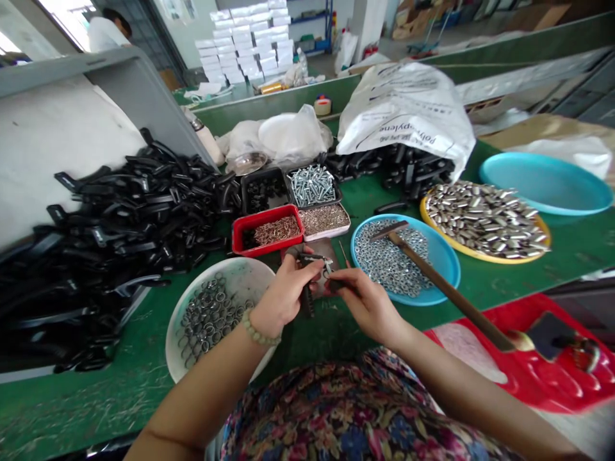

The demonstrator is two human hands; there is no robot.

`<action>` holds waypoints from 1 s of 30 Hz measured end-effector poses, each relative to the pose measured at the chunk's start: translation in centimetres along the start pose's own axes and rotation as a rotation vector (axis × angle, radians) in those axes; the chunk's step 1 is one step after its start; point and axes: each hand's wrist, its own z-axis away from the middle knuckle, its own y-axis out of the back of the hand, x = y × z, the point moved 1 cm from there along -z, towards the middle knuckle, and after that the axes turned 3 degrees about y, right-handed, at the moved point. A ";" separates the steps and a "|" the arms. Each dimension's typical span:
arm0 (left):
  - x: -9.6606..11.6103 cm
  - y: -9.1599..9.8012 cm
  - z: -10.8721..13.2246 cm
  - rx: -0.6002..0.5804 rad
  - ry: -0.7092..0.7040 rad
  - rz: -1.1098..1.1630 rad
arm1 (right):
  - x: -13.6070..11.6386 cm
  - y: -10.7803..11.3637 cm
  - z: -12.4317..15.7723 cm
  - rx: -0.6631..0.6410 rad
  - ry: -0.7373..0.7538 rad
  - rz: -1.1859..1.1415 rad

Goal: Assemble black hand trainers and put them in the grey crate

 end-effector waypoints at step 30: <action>-4.5 2.2 1.1 -0.112 -0.189 -0.226 | 0.8 -0.8 1.0 -0.188 -0.480 -0.961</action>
